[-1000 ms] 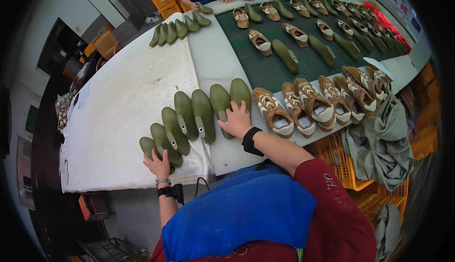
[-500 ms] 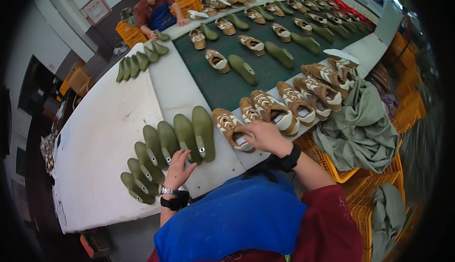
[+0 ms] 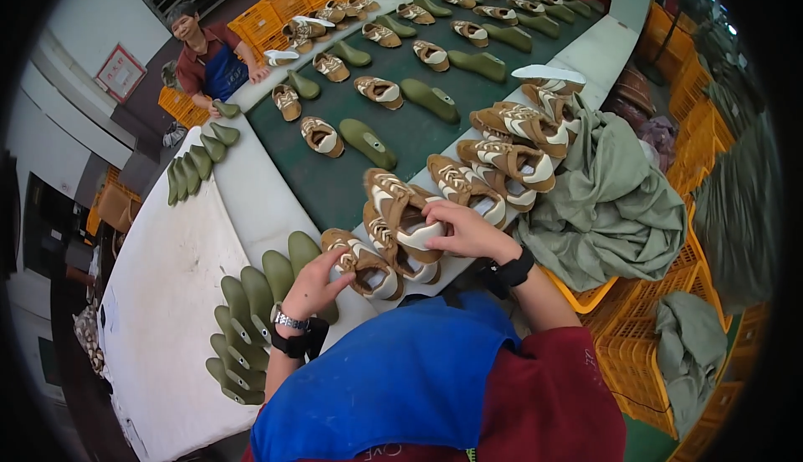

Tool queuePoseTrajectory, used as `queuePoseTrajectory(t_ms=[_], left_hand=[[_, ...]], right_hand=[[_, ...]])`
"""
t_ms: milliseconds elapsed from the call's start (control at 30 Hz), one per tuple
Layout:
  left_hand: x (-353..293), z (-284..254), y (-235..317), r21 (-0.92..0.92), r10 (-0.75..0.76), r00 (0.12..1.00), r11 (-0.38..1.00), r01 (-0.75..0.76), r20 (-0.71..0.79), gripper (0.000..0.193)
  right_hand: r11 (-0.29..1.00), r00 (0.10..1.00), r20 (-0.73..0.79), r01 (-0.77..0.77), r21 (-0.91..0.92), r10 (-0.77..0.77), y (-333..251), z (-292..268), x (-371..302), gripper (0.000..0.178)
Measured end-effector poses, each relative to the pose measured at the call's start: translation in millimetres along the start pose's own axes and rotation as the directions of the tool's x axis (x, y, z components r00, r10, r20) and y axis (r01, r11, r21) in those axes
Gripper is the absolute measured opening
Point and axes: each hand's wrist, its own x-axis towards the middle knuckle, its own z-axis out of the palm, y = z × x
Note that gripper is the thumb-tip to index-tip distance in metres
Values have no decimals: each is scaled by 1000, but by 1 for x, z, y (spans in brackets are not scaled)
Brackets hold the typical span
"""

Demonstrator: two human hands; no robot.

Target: Insert shoe lasts into partially assembled footwear and organize them on a conveyor line.

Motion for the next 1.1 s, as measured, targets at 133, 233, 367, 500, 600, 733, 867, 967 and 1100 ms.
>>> queuePoseTrajectory(t_ms=[133,233,367,500,600,733,867,967,1100], left_hand=[[32,0,-15,-385,-205,935,919,82,-290,60],[46,-15,-8,-671,-343,900,737,81,-268,72],[43,-16,-23,-788,-336,919,614,46,-208,53],[35,-17,-22,-783,-428,873,615,92,-234,19],[35,-15,-19,-835,-496,832,545,77,-247,18],[30,-11,-21,-910,-584,783,411,59,-213,24],[14,-6,-35,-844,-597,793,481,238,-117,32],[-3,-2,-30,-780,-553,831,494,383,58,52],[-12,10,-27,-771,-177,961,574,276,212,50]], right_hand=[[470,980,114,-177,865,161,-4,4,0,43],[50,962,187,-201,978,199,9,7,3,55],[-289,872,270,-157,944,409,-8,19,18,50],[-349,879,390,-287,892,276,12,19,19,45],[-409,922,384,-330,850,55,33,28,19,41],[-378,895,423,-346,859,143,32,32,24,39],[141,912,176,-242,960,370,14,25,30,41],[654,980,87,-185,734,179,-26,14,39,29],[966,959,120,255,40,-258,-59,37,54,25]])
